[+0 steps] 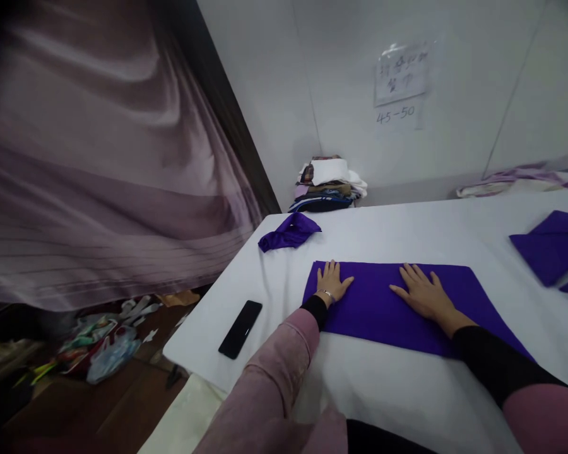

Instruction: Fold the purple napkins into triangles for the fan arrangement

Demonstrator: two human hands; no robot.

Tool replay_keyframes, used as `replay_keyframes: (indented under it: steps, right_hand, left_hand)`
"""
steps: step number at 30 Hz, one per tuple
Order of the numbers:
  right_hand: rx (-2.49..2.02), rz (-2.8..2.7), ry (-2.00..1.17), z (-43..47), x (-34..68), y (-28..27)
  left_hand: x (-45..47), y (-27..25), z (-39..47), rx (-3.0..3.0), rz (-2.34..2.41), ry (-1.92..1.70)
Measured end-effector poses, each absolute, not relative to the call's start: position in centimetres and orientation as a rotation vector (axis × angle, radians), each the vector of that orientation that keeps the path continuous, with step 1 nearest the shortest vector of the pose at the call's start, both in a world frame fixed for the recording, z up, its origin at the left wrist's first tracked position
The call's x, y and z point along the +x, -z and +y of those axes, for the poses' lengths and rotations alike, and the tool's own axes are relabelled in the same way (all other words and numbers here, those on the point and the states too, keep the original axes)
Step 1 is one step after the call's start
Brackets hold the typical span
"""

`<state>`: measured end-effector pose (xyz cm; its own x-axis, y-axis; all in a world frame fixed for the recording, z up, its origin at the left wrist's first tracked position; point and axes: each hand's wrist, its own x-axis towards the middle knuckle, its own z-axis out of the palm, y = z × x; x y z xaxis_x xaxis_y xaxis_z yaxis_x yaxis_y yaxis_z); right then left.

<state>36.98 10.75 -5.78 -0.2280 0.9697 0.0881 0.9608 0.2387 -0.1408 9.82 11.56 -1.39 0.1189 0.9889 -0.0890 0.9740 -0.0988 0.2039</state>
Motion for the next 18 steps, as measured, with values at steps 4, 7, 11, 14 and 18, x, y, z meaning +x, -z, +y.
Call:
replay_keyframes:
  steps: [4,7,11,14,18]
  right_hand:
    - [-1.840,-2.345,-0.081,10.8,37.2,5.8]
    - [-1.841,-2.349,-0.085,10.7,37.0,5.7]
    - [-1.851,-2.339,-0.133,10.7,36.9,5.1]
    - [-1.885,-2.311,-0.220,10.9,36.7,4.2]
    - [-1.889,-2.211,-0.315,9.9,35.7,2.7]
  left_hand:
    - [7.0,1.2,12.0,2.075,2.073,-0.106]
    - [4.2,0.7,12.1,1.950,2.208,-0.102]
    - [1.4,-0.3,11.3,1.820,2.401,-0.169]
    - [0.9,-1.2,9.7,1.847,2.399,-0.233]
    - [1.7,-2.0,6.9,1.894,2.302,-0.271]
